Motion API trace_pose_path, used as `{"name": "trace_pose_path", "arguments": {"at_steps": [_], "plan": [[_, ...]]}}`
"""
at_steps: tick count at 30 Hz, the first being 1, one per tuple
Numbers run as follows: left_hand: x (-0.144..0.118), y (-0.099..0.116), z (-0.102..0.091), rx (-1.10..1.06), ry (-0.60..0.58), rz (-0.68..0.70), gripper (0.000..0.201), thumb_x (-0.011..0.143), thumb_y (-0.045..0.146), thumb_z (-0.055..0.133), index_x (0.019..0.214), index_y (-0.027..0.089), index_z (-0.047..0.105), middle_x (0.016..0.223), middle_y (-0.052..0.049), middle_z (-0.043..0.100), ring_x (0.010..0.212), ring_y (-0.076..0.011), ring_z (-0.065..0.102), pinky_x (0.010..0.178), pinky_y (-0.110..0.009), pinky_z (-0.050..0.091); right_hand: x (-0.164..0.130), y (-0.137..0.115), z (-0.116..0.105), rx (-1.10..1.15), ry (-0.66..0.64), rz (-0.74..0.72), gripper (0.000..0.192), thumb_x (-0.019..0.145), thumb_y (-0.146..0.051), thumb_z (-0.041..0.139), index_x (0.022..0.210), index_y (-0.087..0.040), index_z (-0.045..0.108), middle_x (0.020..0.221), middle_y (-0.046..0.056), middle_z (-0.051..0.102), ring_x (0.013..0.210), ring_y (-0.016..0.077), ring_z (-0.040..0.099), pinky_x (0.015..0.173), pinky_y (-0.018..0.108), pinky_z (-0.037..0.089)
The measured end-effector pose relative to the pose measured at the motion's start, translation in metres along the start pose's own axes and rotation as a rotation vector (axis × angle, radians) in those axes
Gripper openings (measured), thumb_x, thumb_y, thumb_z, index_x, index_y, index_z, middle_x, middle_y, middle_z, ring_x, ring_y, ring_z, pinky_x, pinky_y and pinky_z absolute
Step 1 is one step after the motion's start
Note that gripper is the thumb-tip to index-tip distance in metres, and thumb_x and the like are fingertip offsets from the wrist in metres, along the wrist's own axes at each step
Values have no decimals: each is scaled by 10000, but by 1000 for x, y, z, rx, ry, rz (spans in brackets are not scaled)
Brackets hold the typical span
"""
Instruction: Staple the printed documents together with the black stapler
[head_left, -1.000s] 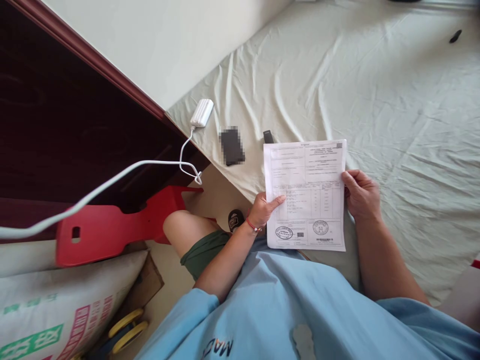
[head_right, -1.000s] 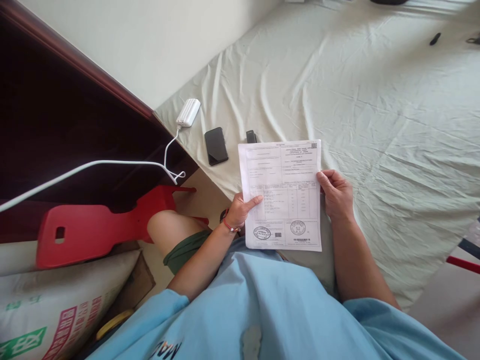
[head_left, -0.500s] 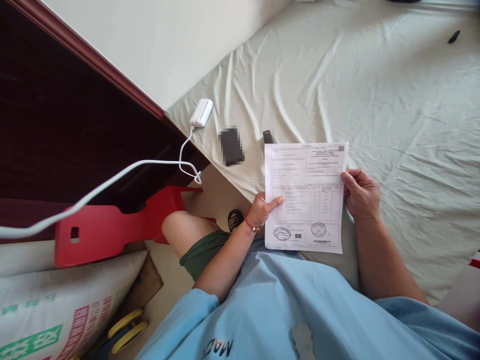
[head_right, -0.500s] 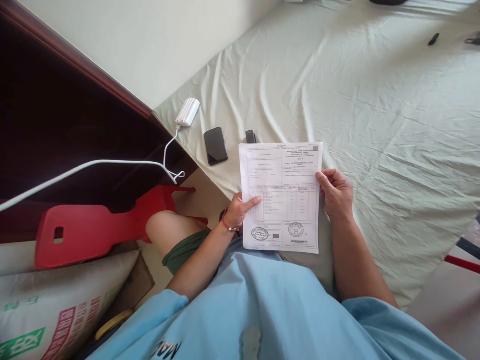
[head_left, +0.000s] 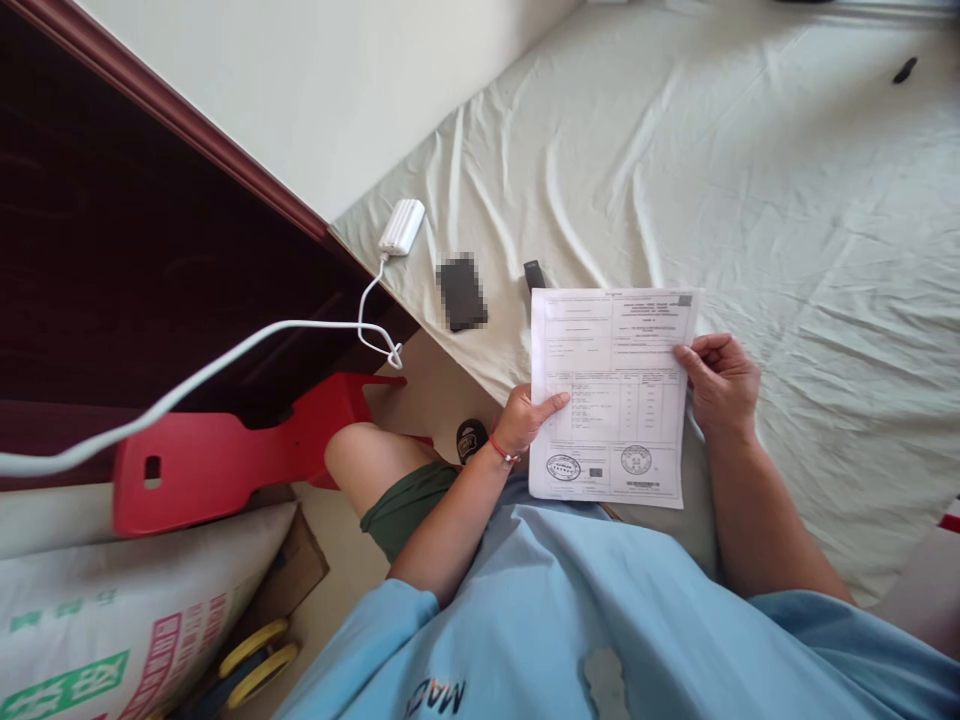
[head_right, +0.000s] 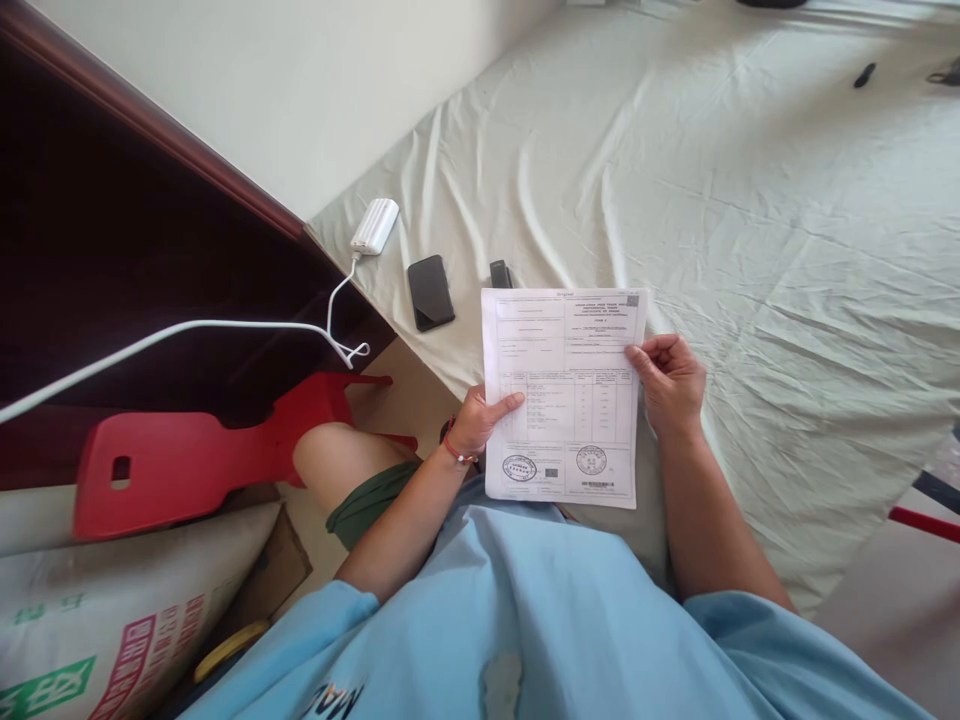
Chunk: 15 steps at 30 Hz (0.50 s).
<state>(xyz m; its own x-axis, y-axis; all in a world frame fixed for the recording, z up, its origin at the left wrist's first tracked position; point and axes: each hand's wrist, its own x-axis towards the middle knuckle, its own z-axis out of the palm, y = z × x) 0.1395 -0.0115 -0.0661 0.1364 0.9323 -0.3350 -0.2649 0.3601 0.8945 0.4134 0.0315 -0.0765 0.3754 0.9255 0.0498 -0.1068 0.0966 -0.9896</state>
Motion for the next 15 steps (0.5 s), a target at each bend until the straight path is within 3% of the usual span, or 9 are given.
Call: {"name": "trace_pose_path", "arguments": {"at_steps": [6,11,15], "plan": [[0,0,0,-9,17,-10,550,653,494,982,1049,139,838,1178,-162,822,1098,-364,786,1041,-544,608,0,1,-1,-77,-8,-45,242,747,-394,902,788,-240,721,702,-33,633,606,109,522,594,279,441],[1,-1,-1,-14,22,-7,544,660,486,981,1055,142,837,1179,-159,822,1093,-358,787,1049,-544,604,-1,-2,-1,-192,7,-200,183,780,-360,883,771,-252,736,798,-17,634,651,115,474,612,293,422],[2,-2,-2,4,22,0,536,664,486,979,1048,139,839,1167,-158,825,1078,-354,790,1044,-541,607,-2,-2,-1,-64,-24,-98,209,762,-362,911,874,-276,757,760,-36,598,585,105,438,535,280,378]]}}
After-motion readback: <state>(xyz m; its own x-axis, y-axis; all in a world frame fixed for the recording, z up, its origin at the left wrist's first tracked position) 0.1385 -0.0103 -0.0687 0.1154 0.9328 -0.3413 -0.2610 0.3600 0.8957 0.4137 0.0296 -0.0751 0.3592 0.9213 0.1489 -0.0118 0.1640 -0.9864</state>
